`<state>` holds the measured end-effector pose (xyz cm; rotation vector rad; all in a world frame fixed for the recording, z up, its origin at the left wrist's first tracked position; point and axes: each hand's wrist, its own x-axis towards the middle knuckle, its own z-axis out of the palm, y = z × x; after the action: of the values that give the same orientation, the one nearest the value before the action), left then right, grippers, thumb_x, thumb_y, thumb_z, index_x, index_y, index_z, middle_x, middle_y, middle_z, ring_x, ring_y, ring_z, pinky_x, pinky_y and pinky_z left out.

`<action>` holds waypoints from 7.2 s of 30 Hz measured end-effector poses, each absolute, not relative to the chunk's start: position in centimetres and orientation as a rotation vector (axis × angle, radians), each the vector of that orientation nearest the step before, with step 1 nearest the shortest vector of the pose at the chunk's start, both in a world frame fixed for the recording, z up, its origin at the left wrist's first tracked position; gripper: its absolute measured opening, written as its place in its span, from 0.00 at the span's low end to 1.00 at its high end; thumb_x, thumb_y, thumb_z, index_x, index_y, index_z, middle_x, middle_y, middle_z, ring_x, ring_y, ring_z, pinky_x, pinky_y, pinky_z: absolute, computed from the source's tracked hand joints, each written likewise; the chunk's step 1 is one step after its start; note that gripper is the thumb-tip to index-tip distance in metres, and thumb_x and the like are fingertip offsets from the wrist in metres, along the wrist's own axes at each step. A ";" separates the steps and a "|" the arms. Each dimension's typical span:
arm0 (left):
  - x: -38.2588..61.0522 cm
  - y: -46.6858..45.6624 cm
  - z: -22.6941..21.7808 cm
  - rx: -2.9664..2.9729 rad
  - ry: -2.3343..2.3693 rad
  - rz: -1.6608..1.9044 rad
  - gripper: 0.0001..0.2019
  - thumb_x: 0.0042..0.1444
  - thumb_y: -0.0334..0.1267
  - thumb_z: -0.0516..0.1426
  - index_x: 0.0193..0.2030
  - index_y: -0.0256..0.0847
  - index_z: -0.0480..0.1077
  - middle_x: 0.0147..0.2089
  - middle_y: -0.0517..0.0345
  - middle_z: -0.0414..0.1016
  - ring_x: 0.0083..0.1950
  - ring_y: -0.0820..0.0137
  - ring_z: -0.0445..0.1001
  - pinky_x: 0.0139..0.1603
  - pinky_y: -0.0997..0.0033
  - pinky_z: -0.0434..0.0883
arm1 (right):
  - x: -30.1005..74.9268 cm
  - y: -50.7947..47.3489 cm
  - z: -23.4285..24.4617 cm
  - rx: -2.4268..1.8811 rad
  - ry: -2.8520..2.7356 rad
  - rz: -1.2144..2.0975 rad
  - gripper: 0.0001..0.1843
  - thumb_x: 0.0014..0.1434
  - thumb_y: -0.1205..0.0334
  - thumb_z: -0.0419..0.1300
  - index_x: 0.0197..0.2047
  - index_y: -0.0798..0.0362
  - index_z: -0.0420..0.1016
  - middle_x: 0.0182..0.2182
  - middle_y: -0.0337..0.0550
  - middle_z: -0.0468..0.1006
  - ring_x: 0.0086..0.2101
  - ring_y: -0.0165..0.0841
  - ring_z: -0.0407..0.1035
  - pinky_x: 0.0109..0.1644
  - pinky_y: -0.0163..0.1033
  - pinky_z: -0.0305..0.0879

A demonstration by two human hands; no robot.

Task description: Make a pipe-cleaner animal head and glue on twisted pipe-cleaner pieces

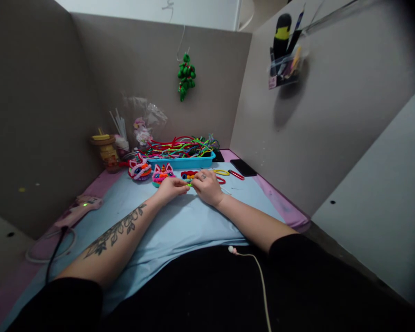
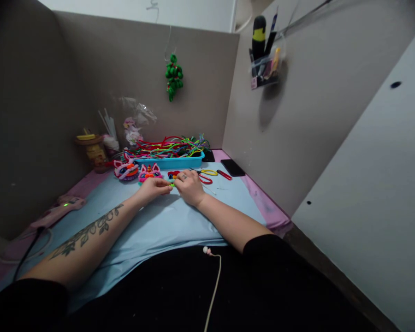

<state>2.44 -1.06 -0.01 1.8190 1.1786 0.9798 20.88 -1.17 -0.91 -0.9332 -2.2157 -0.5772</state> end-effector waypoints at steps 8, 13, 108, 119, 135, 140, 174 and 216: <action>1.6 0.2 -1.0 2.279 1.275 1.218 0.13 0.47 0.43 0.60 0.36 0.36 0.76 0.28 0.56 0.77 0.27 0.73 0.70 0.30 0.75 0.66 | 21.1 -1.3 -0.8 -0.998 -2.227 -0.360 0.13 0.60 0.58 0.54 0.45 0.53 0.73 0.41 0.49 0.74 0.45 0.40 0.58 0.49 0.47 0.47; 1.6 -0.2 -0.8 2.545 1.187 1.215 0.11 0.52 0.40 0.58 0.39 0.38 0.75 0.35 0.54 0.79 0.32 0.71 0.73 0.35 0.74 0.68 | 20.9 -1.0 -1.0 -1.027 -2.254 -0.224 0.09 0.59 0.60 0.55 0.38 0.52 0.74 0.38 0.45 0.75 0.44 0.38 0.60 0.47 0.45 0.48; 2.1 -1.4 0.8 2.614 1.186 0.948 0.11 0.56 0.40 0.53 0.35 0.37 0.75 0.29 0.55 0.77 0.30 0.71 0.72 0.33 0.75 0.65 | 21.3 -1.0 -0.7 -0.883 -2.238 -0.395 0.09 0.60 0.59 0.54 0.36 0.50 0.75 0.37 0.42 0.77 0.46 0.38 0.59 0.49 0.47 0.42; 1.4 0.2 -0.3 2.345 1.226 1.110 0.12 0.50 0.44 0.57 0.34 0.37 0.74 0.31 0.56 0.77 0.31 0.72 0.70 0.33 0.75 0.66 | 21.6 -0.7 -0.6 -0.941 -2.201 -0.367 0.16 0.60 0.53 0.55 0.47 0.51 0.73 0.43 0.46 0.77 0.46 0.40 0.58 0.49 0.47 0.43; 1.5 -1.0 0.3 2.886 1.302 0.970 0.12 0.57 0.40 0.55 0.44 0.41 0.75 0.37 0.51 0.78 0.37 0.66 0.74 0.38 0.70 0.67 | 21.0 -0.6 -0.8 -0.961 -2.218 -0.109 0.09 0.59 0.59 0.55 0.41 0.51 0.74 0.39 0.45 0.77 0.43 0.38 0.63 0.47 0.45 0.50; 1.4 -0.9 0.3 3.034 1.197 1.014 0.11 0.58 0.40 0.53 0.42 0.40 0.75 0.36 0.51 0.78 0.37 0.67 0.73 0.39 0.70 0.66 | 21.0 -0.2 -1.1 -0.978 -2.246 -0.014 0.09 0.60 0.61 0.53 0.36 0.51 0.74 0.36 0.43 0.77 0.40 0.36 0.64 0.44 0.42 0.53; 1.7 -1.4 0.7 3.015 1.296 0.833 0.12 0.58 0.41 0.53 0.40 0.40 0.75 0.33 0.51 0.78 0.35 0.66 0.73 0.36 0.71 0.64 | 21.2 -0.5 -1.0 -0.911 -2.211 -0.134 0.07 0.57 0.60 0.57 0.35 0.51 0.75 0.35 0.42 0.78 0.42 0.36 0.63 0.47 0.44 0.49; 2.2 -1.3 0.9 2.129 1.186 0.740 0.14 0.52 0.45 0.54 0.25 0.36 0.71 0.21 0.59 0.71 0.22 0.74 0.67 0.23 0.76 0.61 | 21.5 -0.2 -0.9 -0.821 -2.381 -0.426 0.12 0.64 0.62 0.49 0.40 0.51 0.74 0.37 0.46 0.77 0.44 0.37 0.61 0.48 0.45 0.45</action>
<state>2.18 -1.35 0.86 2.1290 1.1856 0.7402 21.46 -0.22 -0.93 -0.8213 -2.3808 -0.4264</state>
